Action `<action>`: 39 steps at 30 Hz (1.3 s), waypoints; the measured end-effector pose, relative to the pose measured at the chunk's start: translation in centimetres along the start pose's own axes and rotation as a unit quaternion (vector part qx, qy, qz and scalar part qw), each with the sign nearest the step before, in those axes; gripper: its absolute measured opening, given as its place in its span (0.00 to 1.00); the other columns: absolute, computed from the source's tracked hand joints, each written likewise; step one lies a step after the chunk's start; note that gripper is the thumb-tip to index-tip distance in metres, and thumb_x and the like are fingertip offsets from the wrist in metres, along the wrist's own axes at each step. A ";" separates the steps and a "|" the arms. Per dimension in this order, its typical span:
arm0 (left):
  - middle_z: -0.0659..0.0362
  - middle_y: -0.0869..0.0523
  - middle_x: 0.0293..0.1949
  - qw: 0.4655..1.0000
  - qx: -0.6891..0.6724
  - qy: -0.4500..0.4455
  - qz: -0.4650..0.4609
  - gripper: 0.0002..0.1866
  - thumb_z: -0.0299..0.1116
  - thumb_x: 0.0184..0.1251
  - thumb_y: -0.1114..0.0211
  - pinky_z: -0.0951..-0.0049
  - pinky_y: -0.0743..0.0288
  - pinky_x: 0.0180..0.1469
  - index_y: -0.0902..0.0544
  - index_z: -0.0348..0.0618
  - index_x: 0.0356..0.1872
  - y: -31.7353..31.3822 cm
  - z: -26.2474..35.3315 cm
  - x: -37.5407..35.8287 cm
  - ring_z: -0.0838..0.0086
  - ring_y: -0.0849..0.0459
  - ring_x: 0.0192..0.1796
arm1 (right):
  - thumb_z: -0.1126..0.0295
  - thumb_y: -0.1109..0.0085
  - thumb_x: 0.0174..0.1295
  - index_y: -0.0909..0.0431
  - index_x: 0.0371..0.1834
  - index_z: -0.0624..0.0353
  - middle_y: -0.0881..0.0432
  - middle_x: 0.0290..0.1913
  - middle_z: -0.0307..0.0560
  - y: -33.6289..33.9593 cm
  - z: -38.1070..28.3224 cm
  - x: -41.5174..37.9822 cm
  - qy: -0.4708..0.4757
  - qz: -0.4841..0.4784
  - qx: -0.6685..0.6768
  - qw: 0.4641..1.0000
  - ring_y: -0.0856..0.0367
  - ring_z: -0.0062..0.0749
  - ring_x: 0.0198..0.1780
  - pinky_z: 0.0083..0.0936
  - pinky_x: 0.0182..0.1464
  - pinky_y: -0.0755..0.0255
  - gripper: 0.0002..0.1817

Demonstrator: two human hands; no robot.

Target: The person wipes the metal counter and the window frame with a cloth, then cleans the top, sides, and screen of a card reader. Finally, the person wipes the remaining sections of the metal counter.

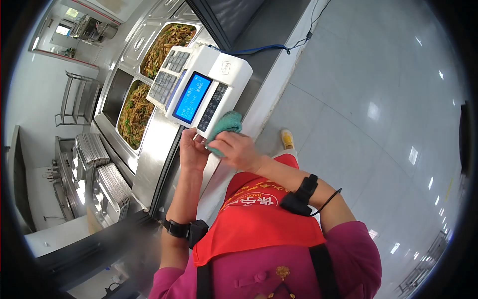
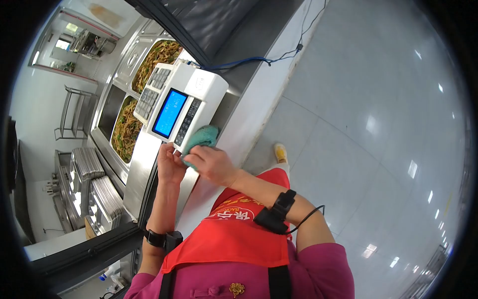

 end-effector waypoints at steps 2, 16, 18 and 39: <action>0.53 0.19 0.48 1.000 0.007 -0.002 0.000 0.19 0.43 0.62 0.46 0.51 0.23 0.51 0.24 0.42 0.48 -1.5 0.3 -1.1 0.63 0.19 0.50 | 0.74 0.35 0.47 0.24 0.44 0.53 0.24 0.41 0.44 1.1 2.4 -1.8 -0.053 -0.009 -0.019 0.998 0.20 0.40 0.43 0.34 0.43 0.24 0.18; 0.50 0.20 0.52 0.999 0.014 -0.026 -0.035 0.22 0.41 0.65 0.48 0.47 0.26 0.58 0.29 0.41 0.57 -2.0 0.5 -0.9 0.60 0.21 0.55 | 0.75 0.43 0.58 0.26 0.50 0.58 0.23 0.48 0.51 2.9 5.6 0.2 -0.203 0.157 0.110 0.960 0.21 0.49 0.50 0.33 0.50 0.26 0.15; 0.52 0.20 0.52 0.998 0.022 -0.007 -0.064 0.22 0.42 0.64 0.47 0.50 0.26 0.57 0.28 0.42 0.56 -1.2 0.3 -0.6 0.62 0.22 0.55 | 0.76 0.43 0.58 0.26 0.49 0.57 0.25 0.48 0.51 1.0 3.4 -1.5 -0.184 0.083 0.135 0.970 0.21 0.48 0.51 0.32 0.50 0.26 0.15; 0.49 0.24 0.55 0.999 -0.014 -0.032 -0.025 0.23 0.41 0.65 0.47 0.59 0.26 0.56 0.31 0.40 0.59 -0.7 -0.2 -0.1 0.60 0.23 0.56 | 0.79 0.41 0.53 0.26 0.51 0.60 0.26 0.49 0.54 5.6 7.1 3.3 -0.126 0.222 0.055 0.965 0.23 0.50 0.50 0.34 0.52 0.27 0.19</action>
Point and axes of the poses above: each hand's wrist, its own x-axis towards the middle knuckle, its own y-axis out of the back of the hand, z = x × y, the point moved 7 cm from there along x, towards the middle knuckle
